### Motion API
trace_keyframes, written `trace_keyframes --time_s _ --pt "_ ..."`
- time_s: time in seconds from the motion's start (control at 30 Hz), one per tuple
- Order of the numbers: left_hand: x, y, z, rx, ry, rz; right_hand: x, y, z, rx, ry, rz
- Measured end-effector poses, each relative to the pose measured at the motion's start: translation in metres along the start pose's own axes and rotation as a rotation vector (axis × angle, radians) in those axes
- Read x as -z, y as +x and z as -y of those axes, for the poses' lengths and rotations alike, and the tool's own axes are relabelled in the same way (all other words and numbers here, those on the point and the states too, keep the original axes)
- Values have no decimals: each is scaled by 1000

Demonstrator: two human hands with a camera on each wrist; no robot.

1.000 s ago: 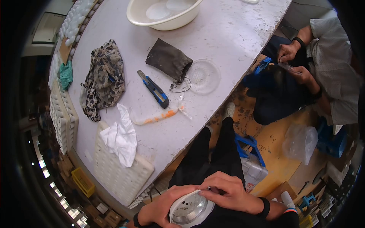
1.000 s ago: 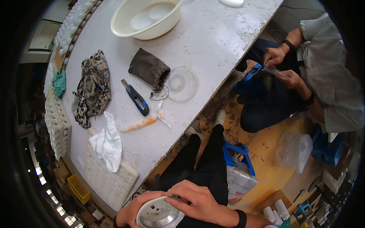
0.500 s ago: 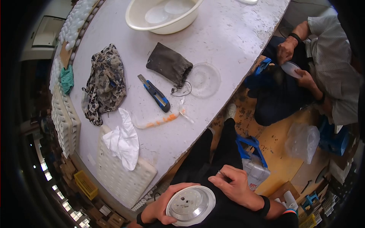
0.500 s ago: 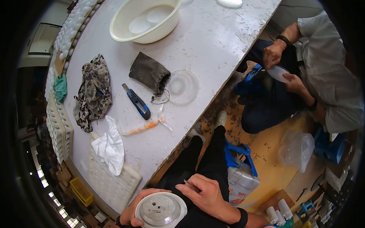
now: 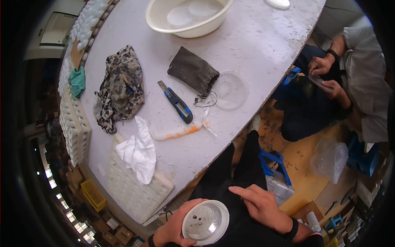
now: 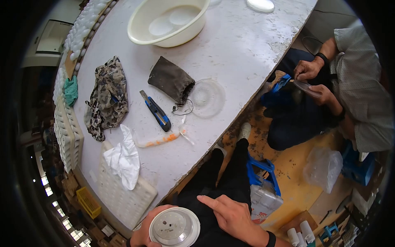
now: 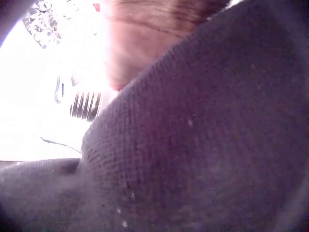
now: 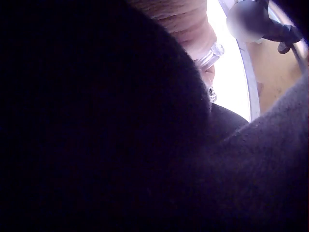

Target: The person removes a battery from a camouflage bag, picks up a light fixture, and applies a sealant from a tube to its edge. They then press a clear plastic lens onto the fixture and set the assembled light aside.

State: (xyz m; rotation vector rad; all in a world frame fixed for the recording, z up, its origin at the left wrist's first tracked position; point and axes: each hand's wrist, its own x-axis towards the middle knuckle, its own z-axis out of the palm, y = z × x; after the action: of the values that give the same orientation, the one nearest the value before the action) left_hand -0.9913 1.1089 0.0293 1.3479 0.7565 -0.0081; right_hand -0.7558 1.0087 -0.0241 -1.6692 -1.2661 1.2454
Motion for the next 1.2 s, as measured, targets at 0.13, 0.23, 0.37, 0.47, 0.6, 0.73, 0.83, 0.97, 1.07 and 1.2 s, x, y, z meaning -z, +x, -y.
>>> trace_keyframes --time_s 0.13,0.23,0.37,0.47,0.6,0.73,0.83,0.97,1.07,1.2 --pt "-4 -10 25 0 -61 -69 -5 5 10 -190 123 -54" --pt "-5 -10 29 5 -96 -88 -7 4 6 13 68 36" --pt "-5 -9 27 9 -150 -51 -11 9 14 95 48 99" --pt "-4 -6 24 -14 -120 -11 -15 11 14 128 58 100" --pt "-5 -6 22 -1 -172 -7 -18 14 16 155 48 110" --pt "-2 -5 24 39 -193 17 -17 15 16 157 7 131" --pt "-1 -4 24 58 -204 25 -17 15 16 166 -34 127" --pt "-1 -1 17 161 -311 31 -14 17 18 177 -96 163" --pt "3 5 14 194 -296 83 -10 23 18 225 -123 205" --pt "5 8 16 185 -260 119 -3 33 18 307 -136 277"
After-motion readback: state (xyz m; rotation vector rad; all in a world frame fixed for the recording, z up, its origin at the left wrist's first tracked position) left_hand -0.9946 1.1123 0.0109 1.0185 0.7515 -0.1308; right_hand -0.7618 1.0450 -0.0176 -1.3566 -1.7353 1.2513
